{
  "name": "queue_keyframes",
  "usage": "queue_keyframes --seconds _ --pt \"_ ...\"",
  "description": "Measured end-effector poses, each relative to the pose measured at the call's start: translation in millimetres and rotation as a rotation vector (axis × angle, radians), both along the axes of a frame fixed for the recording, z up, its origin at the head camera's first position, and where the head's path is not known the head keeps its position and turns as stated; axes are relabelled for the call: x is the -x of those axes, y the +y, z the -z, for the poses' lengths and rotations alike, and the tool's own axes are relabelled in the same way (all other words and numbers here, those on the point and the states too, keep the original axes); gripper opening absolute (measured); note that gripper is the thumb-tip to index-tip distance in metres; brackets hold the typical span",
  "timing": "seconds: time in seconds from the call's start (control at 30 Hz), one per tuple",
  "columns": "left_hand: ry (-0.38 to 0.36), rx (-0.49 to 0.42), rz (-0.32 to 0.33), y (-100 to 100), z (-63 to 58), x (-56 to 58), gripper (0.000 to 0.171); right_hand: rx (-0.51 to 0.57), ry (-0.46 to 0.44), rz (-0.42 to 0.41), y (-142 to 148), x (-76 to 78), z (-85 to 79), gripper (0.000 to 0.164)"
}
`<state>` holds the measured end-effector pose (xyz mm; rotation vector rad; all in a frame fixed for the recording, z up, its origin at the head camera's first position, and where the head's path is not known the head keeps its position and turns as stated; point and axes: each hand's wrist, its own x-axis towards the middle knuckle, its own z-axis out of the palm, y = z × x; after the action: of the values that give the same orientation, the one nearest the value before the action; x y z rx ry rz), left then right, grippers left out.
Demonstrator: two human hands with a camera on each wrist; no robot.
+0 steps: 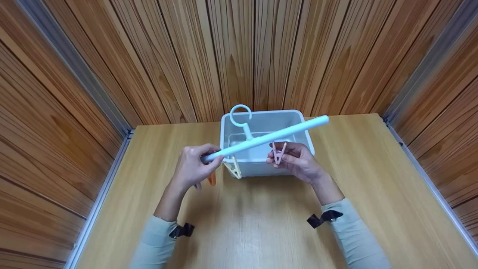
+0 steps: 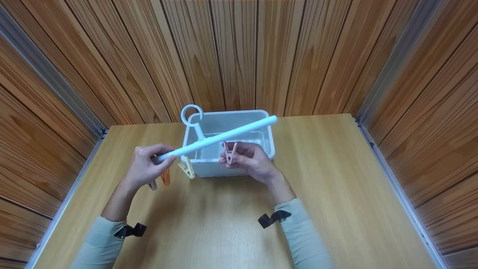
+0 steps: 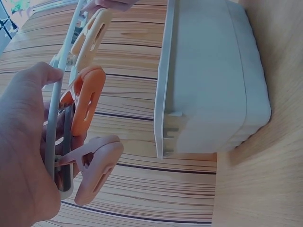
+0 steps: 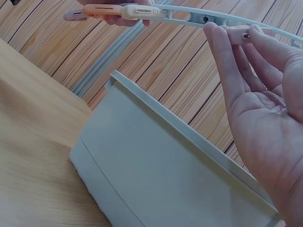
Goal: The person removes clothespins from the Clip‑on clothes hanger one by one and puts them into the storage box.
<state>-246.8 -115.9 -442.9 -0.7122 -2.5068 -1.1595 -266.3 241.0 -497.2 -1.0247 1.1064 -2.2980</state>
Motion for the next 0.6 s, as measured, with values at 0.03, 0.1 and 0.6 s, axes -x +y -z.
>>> queue_keyframes --seconds 0.03,0.1,0.6 --pt "0.002 0.005 0.002 -0.3 -0.2 0.1 0.018 0.000 0.000 -0.001 -0.3 -0.1 -0.3 0.037" --pt "0.003 0.010 0.004 -0.9 -0.4 0.5 0.018 -0.004 0.000 -0.003 -0.6 -0.3 -0.8 0.038" --pt "-0.005 0.016 0.012 -0.8 -1.7 -1.8 0.019 -0.008 0.051 -0.020 1.0 -0.3 -1.5 0.038"
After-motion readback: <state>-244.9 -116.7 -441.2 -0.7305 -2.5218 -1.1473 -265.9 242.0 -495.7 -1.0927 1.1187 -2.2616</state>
